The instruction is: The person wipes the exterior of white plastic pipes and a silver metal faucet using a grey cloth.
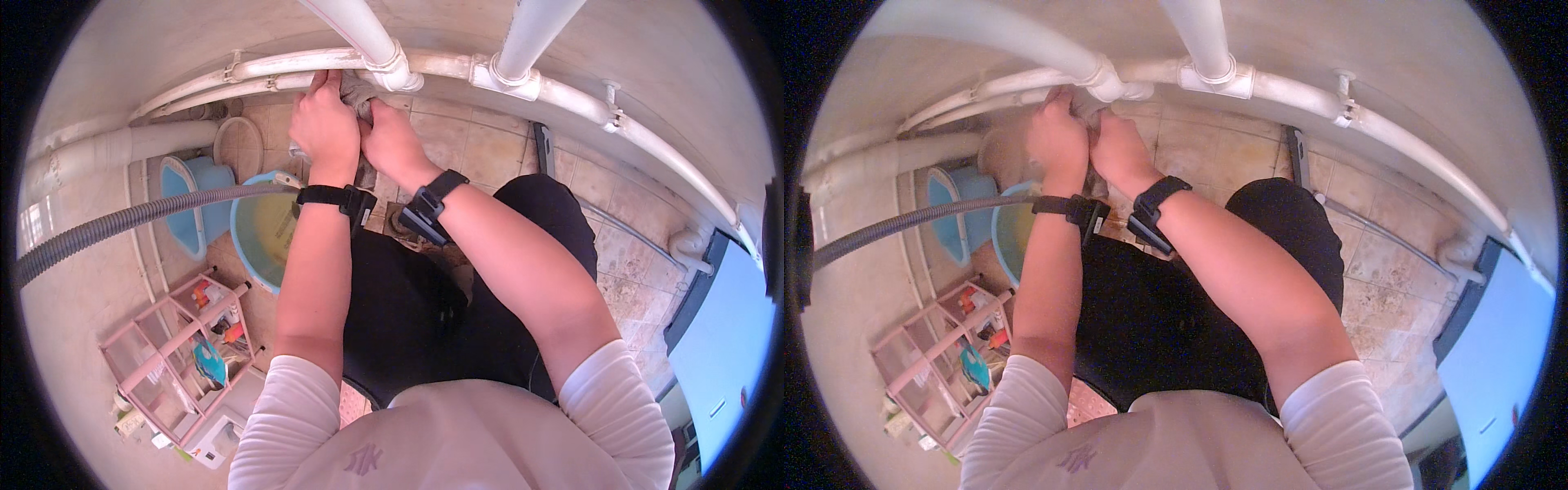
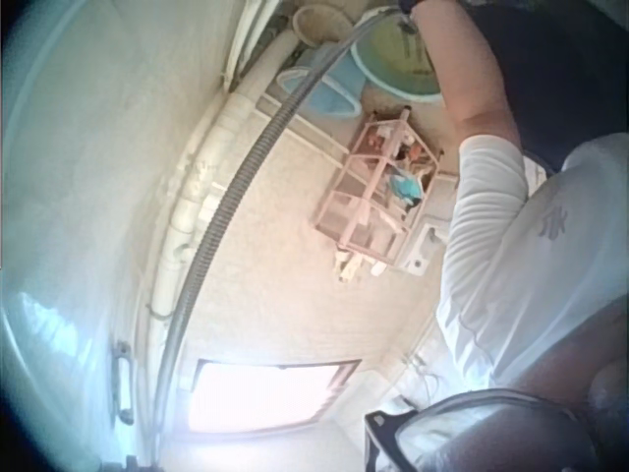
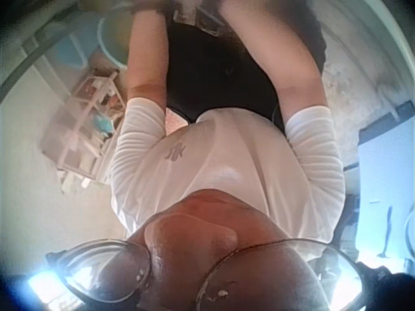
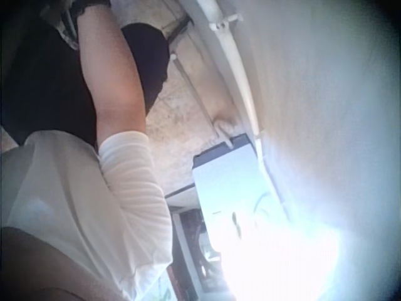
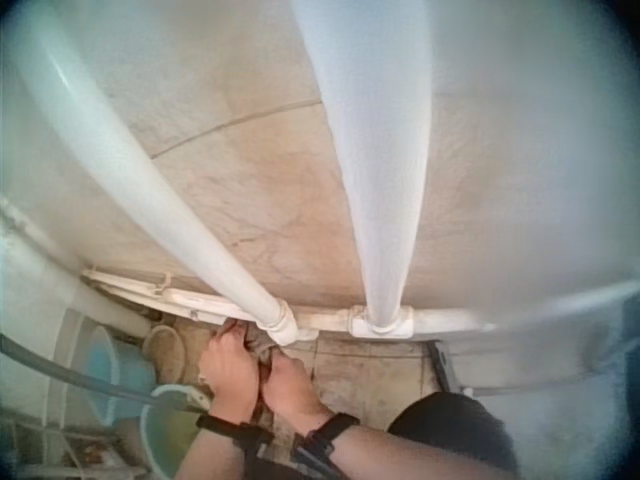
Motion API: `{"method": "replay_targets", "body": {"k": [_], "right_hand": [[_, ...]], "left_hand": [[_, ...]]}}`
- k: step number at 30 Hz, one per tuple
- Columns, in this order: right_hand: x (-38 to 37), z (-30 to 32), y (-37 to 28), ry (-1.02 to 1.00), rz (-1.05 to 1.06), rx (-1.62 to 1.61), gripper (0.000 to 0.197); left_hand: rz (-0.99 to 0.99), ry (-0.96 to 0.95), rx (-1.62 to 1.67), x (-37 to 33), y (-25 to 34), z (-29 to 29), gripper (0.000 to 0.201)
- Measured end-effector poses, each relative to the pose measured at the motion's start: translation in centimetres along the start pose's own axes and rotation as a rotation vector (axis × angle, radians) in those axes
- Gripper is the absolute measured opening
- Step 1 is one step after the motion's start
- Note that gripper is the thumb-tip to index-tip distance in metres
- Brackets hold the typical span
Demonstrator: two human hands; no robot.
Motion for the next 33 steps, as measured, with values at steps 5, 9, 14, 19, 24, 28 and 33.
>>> {"method": "replay_targets", "body": {"k": [5, 9, 14, 19, 24, 28, 33], "right_hand": [[2.9, 2.5, -0.7, 0.066, -0.066, 0.030, 0.024], [3.0, 2.9, 0.0, 0.041, -0.023, 0.083, 0.025], [2.2, 1.9, 0.3, 0.032, 0.041, 0.106, 0.024], [1.7, 1.0, 0.8, 0.091, 0.002, 0.127, 0.022], [4.3, 1.0, 1.2, 0.006, 0.074, 0.143, 0.020], [4.9, 1.0, 1.8, -0.038, 0.057, 0.183, 0.016], [4.3, 1.9, -0.5, -0.030, 0.067, 0.169, 0.019]], "left_hand": [[-0.131, -0.038, 0.033, 1.7, 2.6, 1.2, 0.043], [-0.171, -0.062, 0.039, 1.5, 2.8, 1.5, 0.040], [-0.142, -0.058, 0.099, 1.3, 2.3, 1.3, 0.037], [-0.189, -0.087, 0.176, 1.2, 1.3, 0.7, 0.048], [-0.275, -0.091, 0.213, 3.2, -0.3, -0.7, 0.047], [-0.229, -0.176, 0.171, 4.8, -0.3, -0.7, 0.047], [-0.152, 0.033, 0.250, 3.4, 0.3, 1.6, 0.047]]}}
Point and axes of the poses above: each hand's wrist, its own x-axis away from the middle knuckle, its own z-axis out of the back of the hand, y = z × x, the point moved 2 cm from there along -x, towards the middle knuckle, and after that the axes turned 12 degrees about -x, right-handed, at the moved point
